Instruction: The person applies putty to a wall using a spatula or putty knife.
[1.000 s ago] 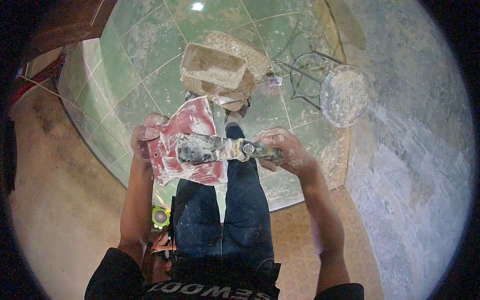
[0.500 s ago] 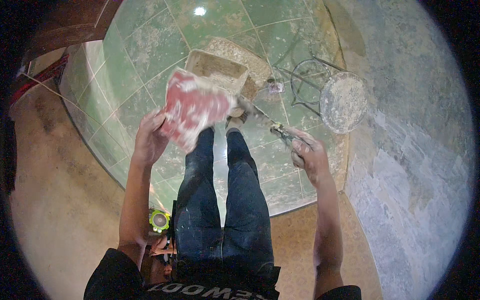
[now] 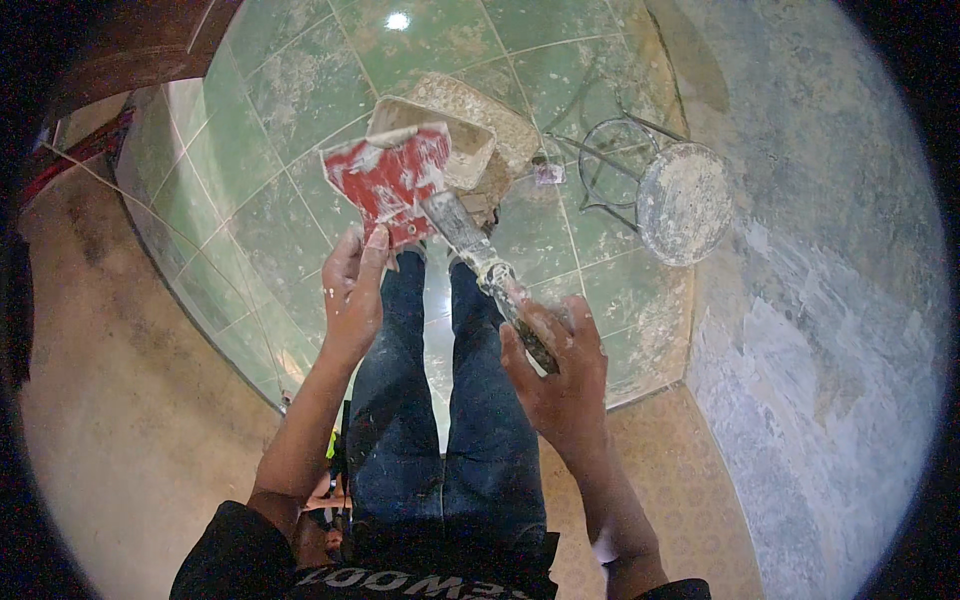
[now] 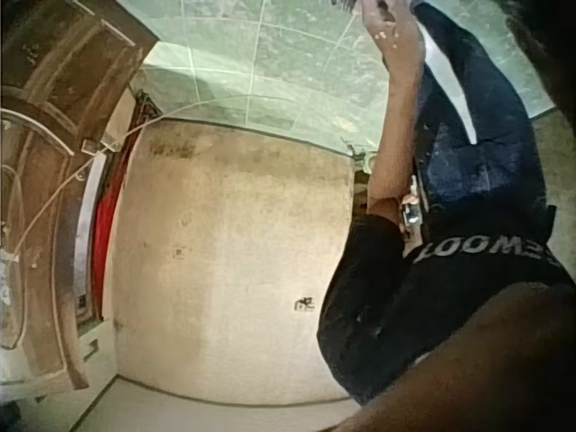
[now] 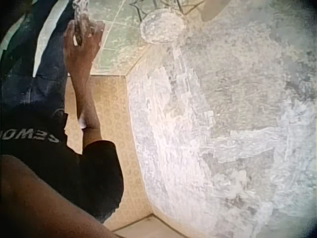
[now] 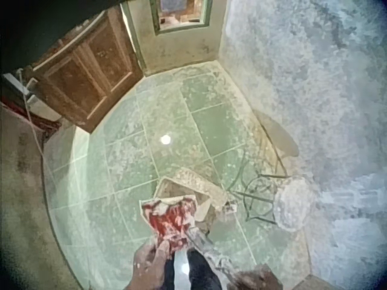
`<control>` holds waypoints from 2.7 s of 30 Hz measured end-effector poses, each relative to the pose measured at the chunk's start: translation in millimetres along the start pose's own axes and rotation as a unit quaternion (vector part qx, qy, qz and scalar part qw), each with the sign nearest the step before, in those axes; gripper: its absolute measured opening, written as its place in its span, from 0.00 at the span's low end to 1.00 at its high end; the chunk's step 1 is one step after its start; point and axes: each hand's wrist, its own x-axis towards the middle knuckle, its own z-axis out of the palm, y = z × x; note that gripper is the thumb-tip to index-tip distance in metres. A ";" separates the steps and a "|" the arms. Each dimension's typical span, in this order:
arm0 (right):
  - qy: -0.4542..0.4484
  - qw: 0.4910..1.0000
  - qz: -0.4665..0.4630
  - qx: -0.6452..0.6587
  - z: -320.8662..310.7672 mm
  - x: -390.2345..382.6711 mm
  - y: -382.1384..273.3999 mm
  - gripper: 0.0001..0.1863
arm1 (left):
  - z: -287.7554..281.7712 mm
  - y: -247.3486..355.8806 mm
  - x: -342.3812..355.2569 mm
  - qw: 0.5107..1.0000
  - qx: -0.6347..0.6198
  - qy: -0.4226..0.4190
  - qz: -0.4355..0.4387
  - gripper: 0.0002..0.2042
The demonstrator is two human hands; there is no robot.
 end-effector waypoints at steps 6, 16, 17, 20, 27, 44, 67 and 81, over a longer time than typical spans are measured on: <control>0.016 0.995 -0.022 -0.097 1.4 21.7 -1.0 0.15 | 2.3 -2.4 -13.1 0.999 -0.004 -0.033 -0.023 0.06; 0.029 0.996 -0.017 -0.086 -48.6 41.7 13.3 0.21 | -30.1 2.1 -0.6 0.996 -0.035 -0.077 -0.034 0.11; 0.029 0.996 -0.016 -0.088 -50.1 42.3 14.6 0.21 | -30.3 5.6 0.3 0.994 -0.031 -0.105 -0.029 0.11; 0.007 0.994 -0.028 -0.104 -51.5 47.3 21.6 0.21 | -32.9 8.7 1.9 0.990 -0.020 -0.135 -0.035 0.12; -0.033 0.987 -0.063 -0.145 -53.9 56.4 37.5 0.21 | -50.9 12.6 13.8 0.967 0.065 -0.245 0.001 0.11; -0.107 0.989 -0.062 0.078 -52.8 61.7 34.1 0.25 | -60.1 25.6 12.9 0.959 0.187 -0.203 0.072 0.10; -0.202 0.886 0.253 0.332 -43.7 103.3 99.3 0.16 | -89.8 9.4 11.6 0.970 0.038 -0.189 -0.148 0.14; -0.057 0.977 0.150 -0.139 136.9 167.4 112.3 0.24 | -160.8 31.7 12.2 0.994 -0.023 -0.008 -0.109 0.11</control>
